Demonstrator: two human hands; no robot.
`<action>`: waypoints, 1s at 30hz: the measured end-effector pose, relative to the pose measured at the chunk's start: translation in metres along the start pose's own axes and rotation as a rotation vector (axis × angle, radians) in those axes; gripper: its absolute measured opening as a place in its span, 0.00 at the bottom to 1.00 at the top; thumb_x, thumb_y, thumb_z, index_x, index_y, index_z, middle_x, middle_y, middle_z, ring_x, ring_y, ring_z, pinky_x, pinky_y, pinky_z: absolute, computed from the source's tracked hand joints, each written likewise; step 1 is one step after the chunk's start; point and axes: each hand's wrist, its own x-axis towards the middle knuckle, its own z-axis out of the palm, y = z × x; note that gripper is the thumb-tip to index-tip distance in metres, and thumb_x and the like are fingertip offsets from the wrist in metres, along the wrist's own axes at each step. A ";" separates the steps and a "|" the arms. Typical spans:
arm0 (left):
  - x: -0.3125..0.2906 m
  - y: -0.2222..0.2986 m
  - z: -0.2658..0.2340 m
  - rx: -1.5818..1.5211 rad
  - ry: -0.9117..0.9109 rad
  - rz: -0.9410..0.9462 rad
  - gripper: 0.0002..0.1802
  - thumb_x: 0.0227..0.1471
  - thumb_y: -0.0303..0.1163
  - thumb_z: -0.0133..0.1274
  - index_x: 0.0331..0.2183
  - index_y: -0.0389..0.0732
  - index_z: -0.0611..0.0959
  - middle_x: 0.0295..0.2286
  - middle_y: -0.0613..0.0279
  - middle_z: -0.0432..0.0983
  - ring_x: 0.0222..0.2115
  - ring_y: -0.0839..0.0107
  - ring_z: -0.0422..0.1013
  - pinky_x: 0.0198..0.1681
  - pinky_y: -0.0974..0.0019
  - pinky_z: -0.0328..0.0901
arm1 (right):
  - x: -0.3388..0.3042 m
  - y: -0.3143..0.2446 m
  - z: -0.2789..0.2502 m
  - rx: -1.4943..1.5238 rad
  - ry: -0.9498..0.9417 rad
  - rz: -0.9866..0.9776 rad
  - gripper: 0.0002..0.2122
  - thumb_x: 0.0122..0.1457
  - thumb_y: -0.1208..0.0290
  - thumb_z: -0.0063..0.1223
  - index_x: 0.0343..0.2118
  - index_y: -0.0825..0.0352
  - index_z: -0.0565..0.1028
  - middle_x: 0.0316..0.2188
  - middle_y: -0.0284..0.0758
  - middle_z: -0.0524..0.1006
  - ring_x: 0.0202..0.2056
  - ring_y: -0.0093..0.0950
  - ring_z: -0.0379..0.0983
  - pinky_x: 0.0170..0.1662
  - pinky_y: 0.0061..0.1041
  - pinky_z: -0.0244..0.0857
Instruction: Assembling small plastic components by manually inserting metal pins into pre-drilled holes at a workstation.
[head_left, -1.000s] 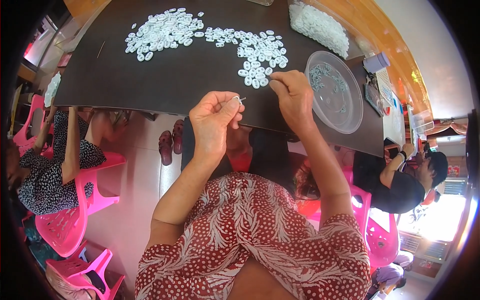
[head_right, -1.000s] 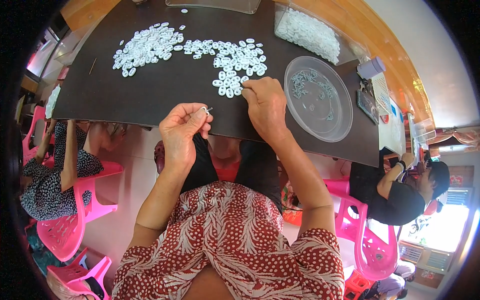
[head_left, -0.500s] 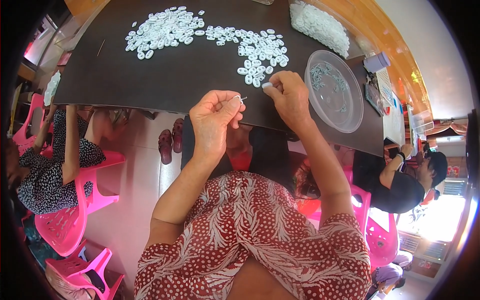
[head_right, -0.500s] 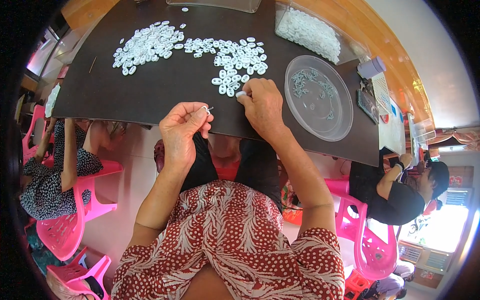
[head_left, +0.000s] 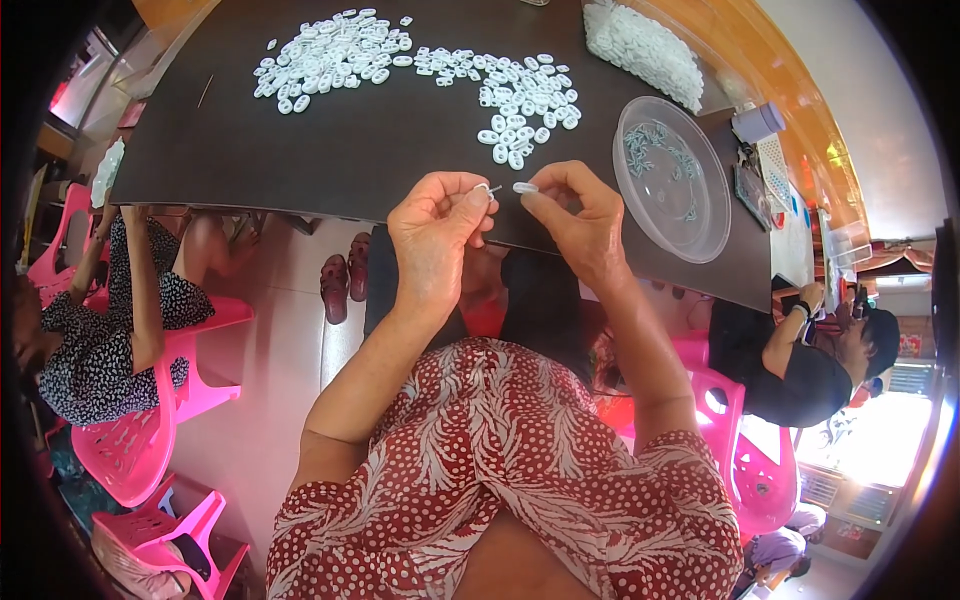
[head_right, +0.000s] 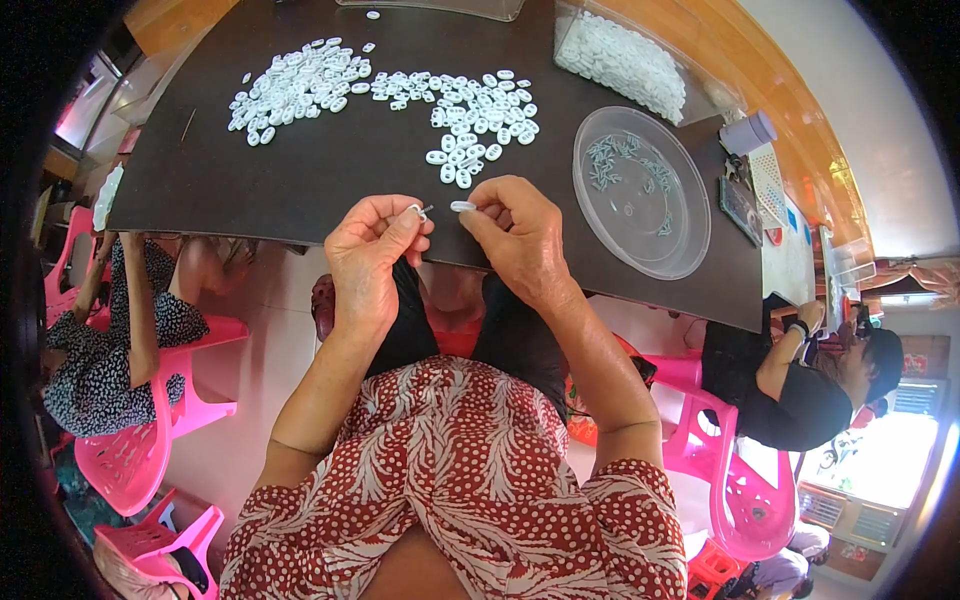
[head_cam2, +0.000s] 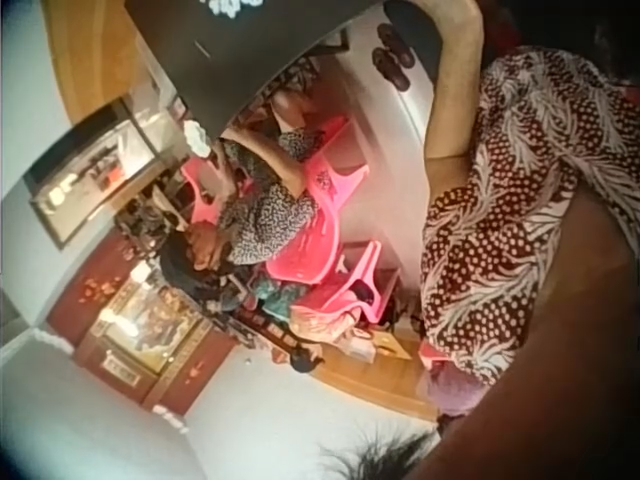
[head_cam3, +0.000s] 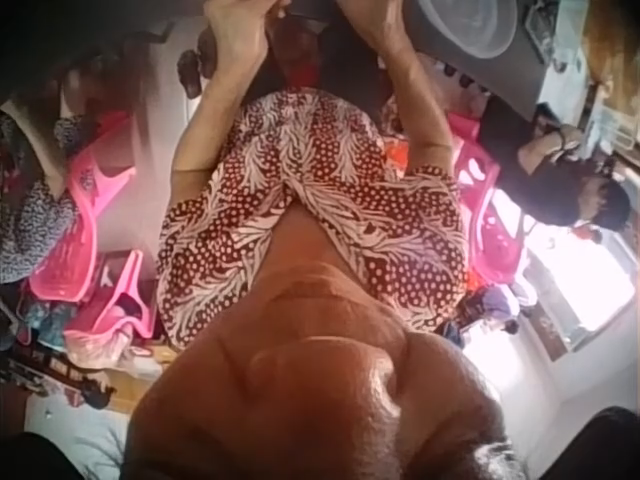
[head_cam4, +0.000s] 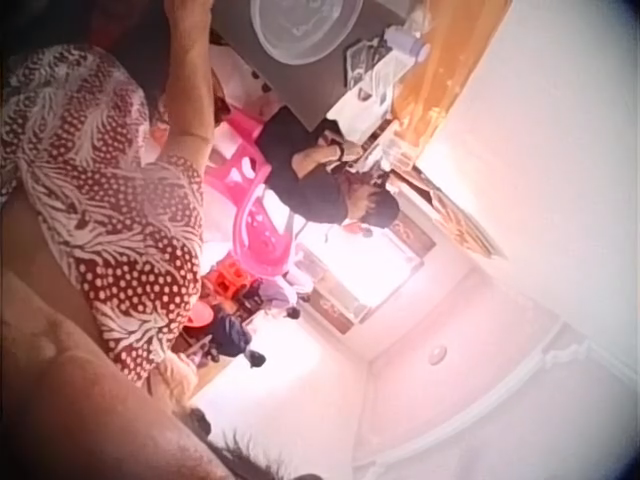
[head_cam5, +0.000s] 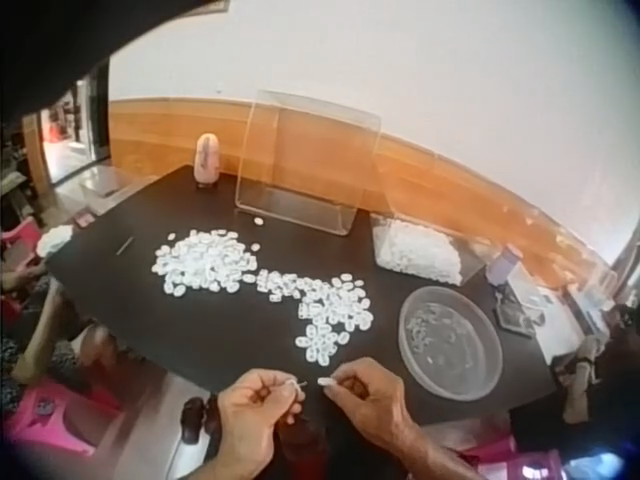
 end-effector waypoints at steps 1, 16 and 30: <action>0.000 0.000 0.002 0.002 -0.006 0.002 0.06 0.50 0.24 0.54 0.31 0.32 0.78 0.24 0.60 0.76 0.21 0.78 0.69 0.22 0.78 0.62 | -0.001 -0.003 0.000 0.036 -0.031 0.035 0.05 0.48 0.80 0.58 0.28 0.69 0.74 0.23 0.24 0.72 0.25 0.11 0.63 0.29 0.13 0.59; 0.001 0.006 0.001 -0.011 -0.061 -0.065 0.04 0.50 0.22 0.52 0.30 0.32 0.78 0.23 0.60 0.75 0.20 0.80 0.68 0.21 0.80 0.61 | 0.010 -0.008 0.001 0.453 -0.215 0.207 0.07 0.51 0.79 0.55 0.34 0.71 0.74 0.26 0.30 0.75 0.28 0.15 0.69 0.32 0.14 0.62; -0.002 0.002 -0.005 -0.208 -0.035 -0.130 0.05 0.50 0.23 0.53 0.30 0.31 0.77 0.24 0.57 0.76 0.20 0.77 0.70 0.21 0.77 0.64 | 0.002 -0.013 0.013 0.546 -0.116 0.172 0.07 0.53 0.78 0.54 0.36 0.70 0.76 0.25 0.28 0.76 0.26 0.13 0.68 0.29 0.12 0.61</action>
